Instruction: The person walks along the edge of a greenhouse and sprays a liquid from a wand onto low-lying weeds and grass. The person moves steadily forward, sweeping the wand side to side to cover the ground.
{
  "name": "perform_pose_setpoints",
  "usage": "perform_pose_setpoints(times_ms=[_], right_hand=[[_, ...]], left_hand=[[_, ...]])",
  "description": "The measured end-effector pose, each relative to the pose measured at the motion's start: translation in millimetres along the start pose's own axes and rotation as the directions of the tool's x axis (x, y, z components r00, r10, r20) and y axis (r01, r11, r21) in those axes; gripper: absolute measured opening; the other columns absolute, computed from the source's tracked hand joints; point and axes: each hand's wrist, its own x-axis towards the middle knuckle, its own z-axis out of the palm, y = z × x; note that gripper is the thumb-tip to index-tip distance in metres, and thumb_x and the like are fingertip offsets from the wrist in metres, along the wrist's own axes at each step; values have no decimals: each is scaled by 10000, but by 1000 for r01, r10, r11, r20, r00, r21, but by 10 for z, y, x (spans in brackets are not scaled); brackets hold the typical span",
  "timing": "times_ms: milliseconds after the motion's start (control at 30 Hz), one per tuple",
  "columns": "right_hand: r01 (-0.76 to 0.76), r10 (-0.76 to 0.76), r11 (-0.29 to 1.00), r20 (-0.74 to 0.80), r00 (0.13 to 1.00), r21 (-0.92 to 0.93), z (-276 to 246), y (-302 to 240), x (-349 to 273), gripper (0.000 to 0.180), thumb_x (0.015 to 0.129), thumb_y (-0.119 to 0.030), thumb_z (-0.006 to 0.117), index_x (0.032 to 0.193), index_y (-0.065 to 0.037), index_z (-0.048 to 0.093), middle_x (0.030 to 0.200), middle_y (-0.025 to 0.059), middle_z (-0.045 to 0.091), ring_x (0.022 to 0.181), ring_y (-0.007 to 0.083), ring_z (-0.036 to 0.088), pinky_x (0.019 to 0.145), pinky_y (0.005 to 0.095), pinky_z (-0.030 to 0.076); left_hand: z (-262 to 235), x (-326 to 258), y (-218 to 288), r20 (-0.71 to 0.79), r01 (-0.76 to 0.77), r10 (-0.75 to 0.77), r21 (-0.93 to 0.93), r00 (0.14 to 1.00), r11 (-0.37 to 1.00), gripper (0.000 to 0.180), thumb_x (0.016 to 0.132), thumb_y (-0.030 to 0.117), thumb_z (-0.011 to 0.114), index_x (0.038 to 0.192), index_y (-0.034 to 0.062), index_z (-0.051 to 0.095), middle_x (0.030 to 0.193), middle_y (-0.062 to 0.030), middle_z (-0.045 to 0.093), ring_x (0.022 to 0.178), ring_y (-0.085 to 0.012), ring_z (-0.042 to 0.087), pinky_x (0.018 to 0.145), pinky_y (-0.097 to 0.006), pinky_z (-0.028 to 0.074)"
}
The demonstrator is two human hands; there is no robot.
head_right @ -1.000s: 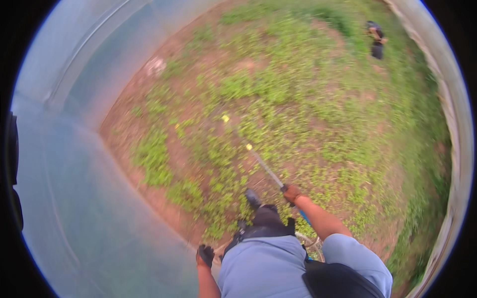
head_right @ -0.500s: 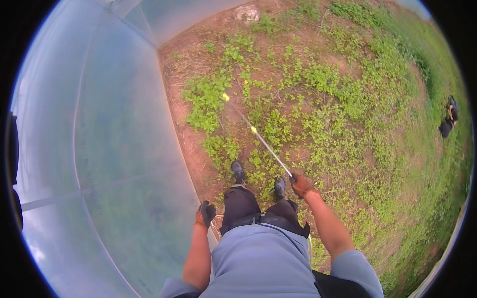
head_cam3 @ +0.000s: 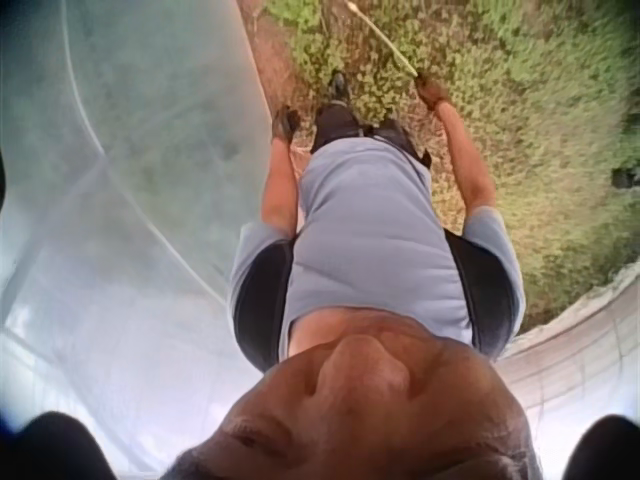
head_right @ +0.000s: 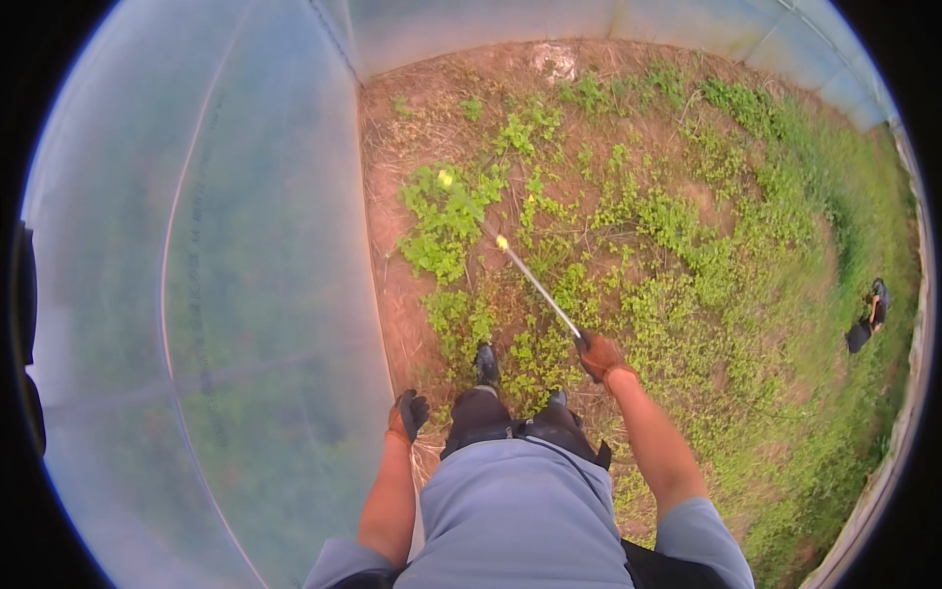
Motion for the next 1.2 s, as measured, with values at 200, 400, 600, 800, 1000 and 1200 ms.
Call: perform_pose_setpoints(times_ms=[200, 400, 600, 800, 1000, 1200], right_hand=[[37, -40, 999, 65, 997, 36, -116, -850, 410, 342, 919, -317, 444, 1122, -88, 596, 862, 246, 635, 753, 416, 614, 684, 484, 476], [-47, 50, 998, 95, 994, -30, 27, -548, 69, 316, 901, -319, 470, 1105, -119, 604, 910, 242, 632, 862, 437, 597, 772, 516, 458], [-320, 370, 890, -102, 923, 325, 197, 345, -112, 341, 916, -349, 460, 1140, -131, 594, 825, 208, 642, 765, 411, 622, 642, 497, 489], [-442, 557, 689, -31, 830, 574, -106, 478, -234, 359, 923, -355, 441, 1158, -121, 579, 717, 161, 625, 607, 339, 629, 447, 429, 495], [-304, 338, 884, -37, 940, 355, 298, 980, -1030, 366, 900, -370, 480, 1052, -68, 619, 850, 251, 632, 829, 431, 611, 715, 508, 478], [-562, 574, 749, 82, 815, 350, 465, 1237, -2236, 380, 899, -398, 469, 991, -67, 632, 887, 246, 633, 863, 439, 598, 765, 503, 469]], left_hand=[[-224, 327, -10, 48, 49, -51, 39, 998, 998, 425, 872, 348, 554, 1197, 80, 491, 1067, -142, 620, 875, -254, 619, 744, -346, 526], [6, 283, 211, 80, 42, -48, 73, 996, 996, 448, 872, 358, 548, 1208, 72, 475, 1063, -151, 622, 874, -256, 615, 750, -349, 518], [68, 336, 231, 55, 78, -88, 160, 995, 984, 465, 859, 409, 560, 1184, 82, 500, 1040, -145, 631, 827, -248, 612, 679, -358, 516], [534, 252, 331, 87, 87, -115, 281, 990, 956, 442, 880, 360, 521, 1185, 43, 483, 1069, -179, 620, 853, -264, 620, 722, -360, 525], [1363, 197, 601, 231, -43, -87, 504, 969, 863, 500, 879, 400, 522, 1229, 48, 469, 1114, -178, 601, 909, -250, 613, 753, -352, 519], [2088, 243, 573, 301, -76, -125, 578, 945, 812, 398, 890, 374, 518, 1124, 52, 513, 946, -109, 597, 818, -203, 592, 687, -321, 501]])
